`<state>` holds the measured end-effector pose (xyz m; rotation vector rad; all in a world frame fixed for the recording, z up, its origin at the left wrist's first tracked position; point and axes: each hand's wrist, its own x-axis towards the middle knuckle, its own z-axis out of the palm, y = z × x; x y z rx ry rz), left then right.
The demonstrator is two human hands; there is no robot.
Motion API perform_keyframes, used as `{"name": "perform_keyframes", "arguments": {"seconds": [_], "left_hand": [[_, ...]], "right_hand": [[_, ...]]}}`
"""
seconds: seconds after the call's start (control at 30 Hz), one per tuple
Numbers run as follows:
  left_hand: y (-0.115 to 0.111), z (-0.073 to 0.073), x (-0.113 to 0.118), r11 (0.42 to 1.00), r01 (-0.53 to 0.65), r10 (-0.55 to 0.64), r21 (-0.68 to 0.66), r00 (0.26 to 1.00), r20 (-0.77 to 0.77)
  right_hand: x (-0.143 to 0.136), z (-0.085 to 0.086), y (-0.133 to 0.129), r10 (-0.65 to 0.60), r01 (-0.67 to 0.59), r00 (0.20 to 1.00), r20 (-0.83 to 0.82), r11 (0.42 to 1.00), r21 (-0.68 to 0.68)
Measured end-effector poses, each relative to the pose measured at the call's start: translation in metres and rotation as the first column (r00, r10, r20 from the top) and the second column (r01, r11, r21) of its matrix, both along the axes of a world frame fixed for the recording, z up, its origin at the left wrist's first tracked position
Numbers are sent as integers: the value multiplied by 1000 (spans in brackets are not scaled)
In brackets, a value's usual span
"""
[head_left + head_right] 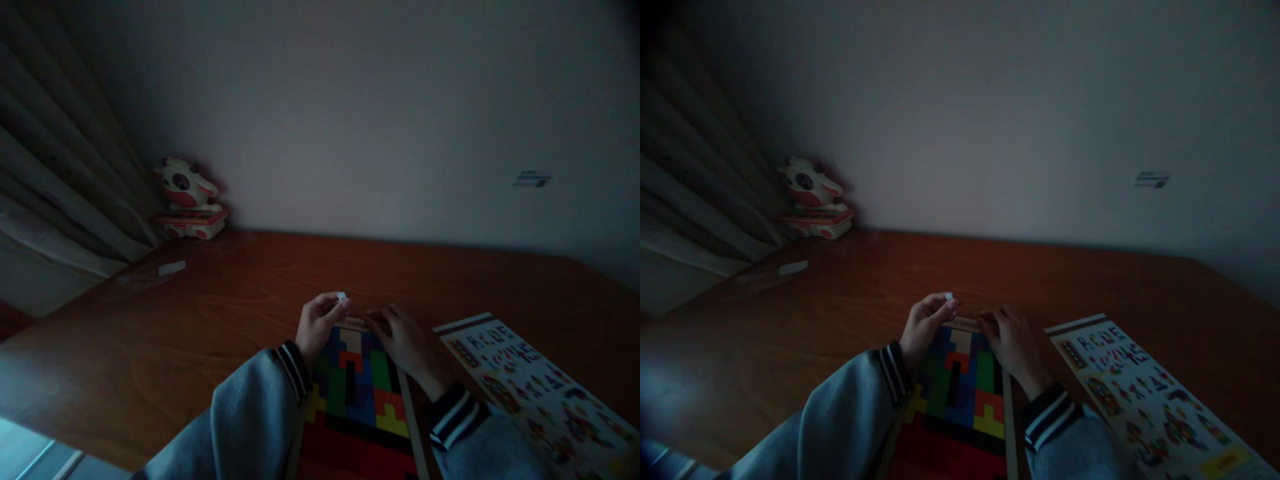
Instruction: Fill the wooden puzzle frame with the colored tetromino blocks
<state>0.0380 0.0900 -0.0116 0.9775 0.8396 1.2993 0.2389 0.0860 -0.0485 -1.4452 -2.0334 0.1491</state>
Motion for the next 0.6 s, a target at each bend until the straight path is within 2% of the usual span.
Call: {"name": "perform_keyframes", "arguments": {"seconds": [0.1,0.2,0.27,0.4,0.6], "left_hand": [[-4,3,0,994,106,-104,31,993,-58],[-10,5,1,979,193,-185,61,976,-116],[-13,6,1,971,233,-225,57,966,-126],[-17,6,1,949,313,-306,41,945,-117],[-21,10,0,928,366,-347,75,918,-190]], "right_hand": [[1,2,3,27,-30,994,-104,999,-28],[5,10,-2,27,-17,975,-221,999,46],[5,16,-10,74,-50,978,-197,991,127],[1,28,-28,218,-196,974,-69,951,240],[-3,41,-36,310,-284,950,-44,913,293]]}}
